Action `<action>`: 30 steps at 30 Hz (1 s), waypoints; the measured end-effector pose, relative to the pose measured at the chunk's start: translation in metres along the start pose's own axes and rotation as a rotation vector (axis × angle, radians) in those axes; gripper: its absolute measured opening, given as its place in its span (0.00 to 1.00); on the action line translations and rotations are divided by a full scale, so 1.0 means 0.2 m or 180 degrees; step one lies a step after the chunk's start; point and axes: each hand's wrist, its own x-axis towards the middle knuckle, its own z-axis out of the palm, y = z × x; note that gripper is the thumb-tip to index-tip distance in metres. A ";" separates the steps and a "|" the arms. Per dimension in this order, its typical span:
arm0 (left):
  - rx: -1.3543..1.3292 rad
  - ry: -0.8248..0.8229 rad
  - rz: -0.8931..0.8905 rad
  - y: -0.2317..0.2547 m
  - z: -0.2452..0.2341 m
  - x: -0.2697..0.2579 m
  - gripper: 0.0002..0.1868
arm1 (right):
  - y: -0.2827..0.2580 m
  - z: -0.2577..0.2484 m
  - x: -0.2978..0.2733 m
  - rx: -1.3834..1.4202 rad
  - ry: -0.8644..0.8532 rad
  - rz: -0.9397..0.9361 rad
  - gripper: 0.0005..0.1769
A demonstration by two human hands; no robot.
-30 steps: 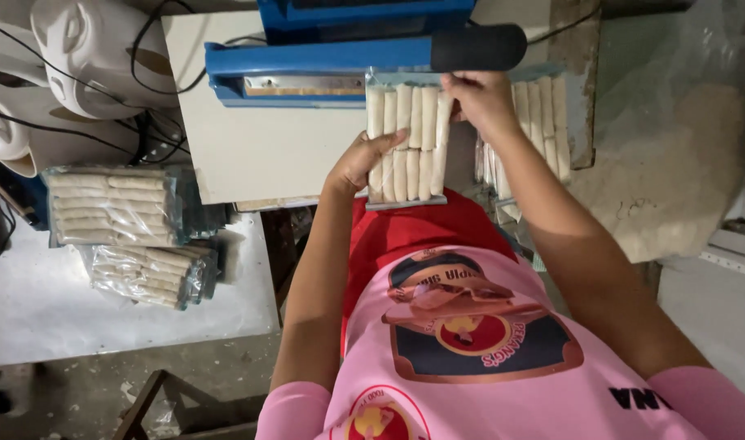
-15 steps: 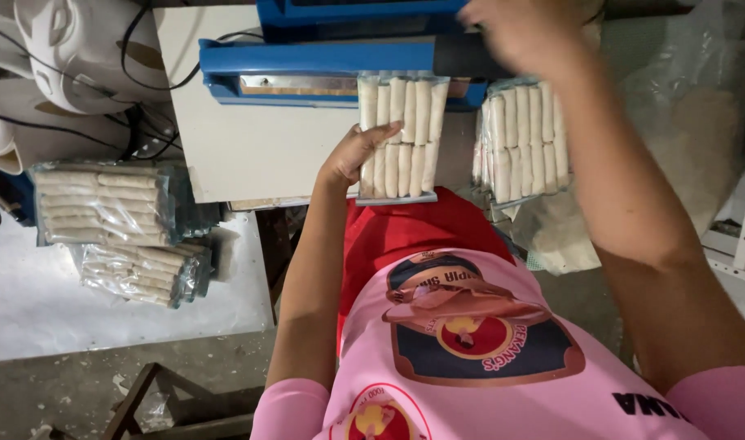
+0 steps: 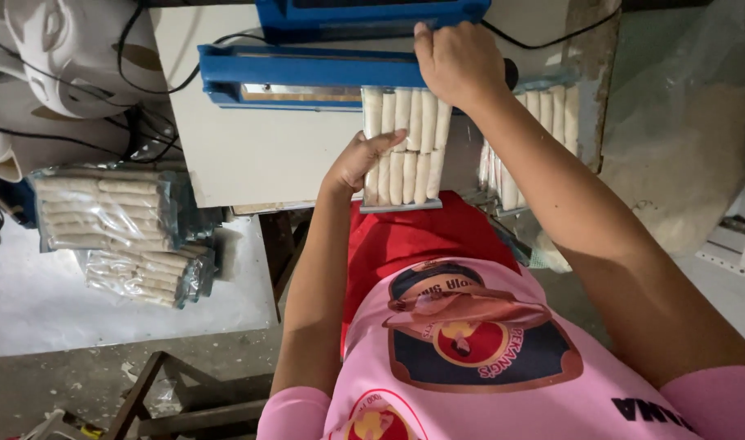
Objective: The person is packaging bundles of lumpia (spring rolls) into plastic bags and sealing them using a manual impulse heat sealer.
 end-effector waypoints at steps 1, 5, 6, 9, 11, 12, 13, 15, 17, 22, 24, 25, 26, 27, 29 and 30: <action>-0.0028 0.0014 -0.0024 0.00 0.00 0.00 0.45 | 0.00 0.01 -0.01 -0.0074 0.0055 -0.0051 0.39; -0.0060 0.0060 -0.0123 -0.01 0.00 0.01 0.45 | 0.00 0.01 -0.02 -0.0119 0.0206 -0.0107 0.37; -0.0062 0.0058 -0.0140 0.00 0.00 0.00 0.45 | 0.00 0.02 -0.02 -0.0112 0.0193 -0.0099 0.37; 0.0093 0.0050 -0.0125 0.02 0.00 -0.02 0.45 | 0.00 0.02 -0.02 -0.0302 0.0261 -0.0141 0.38; 0.0033 0.0059 -0.0163 0.01 0.00 -0.01 0.45 | -0.01 0.01 -0.02 -0.0233 0.0174 -0.0073 0.37; 0.0027 0.0063 -0.0162 0.01 -0.01 0.01 0.45 | -0.01 0.00 -0.01 -0.0233 0.0171 -0.0080 0.37; -0.0027 0.0040 -0.0126 -0.01 -0.01 0.02 0.44 | -0.02 0.00 -0.02 -0.0195 0.0192 -0.0049 0.37; -0.0089 0.0016 -0.0099 -0.03 -0.01 0.04 0.44 | -0.02 0.00 -0.02 -0.0155 0.0201 -0.0018 0.36; -0.0071 0.0131 -0.0145 -0.03 -0.01 0.05 0.42 | -0.02 0.01 -0.02 -0.0215 0.0271 -0.0032 0.36; 0.0040 0.0050 -0.0139 -0.01 -0.01 0.04 0.42 | 0.00 0.03 -0.02 -0.0318 0.0465 -0.0090 0.34; 0.0005 0.0104 -0.0171 -0.02 -0.01 0.05 0.42 | 0.00 0.04 -0.02 -0.0315 0.0527 -0.0170 0.34; -0.0027 0.0097 -0.0142 -0.03 -0.01 0.06 0.42 | 0.00 0.04 -0.02 -0.0311 0.0499 -0.0139 0.33; -0.0059 0.0089 -0.0113 -0.04 -0.02 0.07 0.42 | 0.00 0.03 -0.02 -0.0307 0.0472 -0.0109 0.33; -0.0059 0.0088 -0.0120 -0.04 -0.02 0.07 0.42 | 0.00 0.04 -0.02 -0.0304 0.0467 -0.0105 0.33; 0.0033 -0.0128 -0.0099 -0.04 -0.02 0.07 0.43 | 0.00 0.05 -0.02 -0.0350 0.0455 -0.0102 0.34; 0.0032 -0.0123 -0.0101 -0.04 -0.02 0.07 0.43 | 0.00 0.04 -0.02 -0.0345 0.0453 -0.0104 0.34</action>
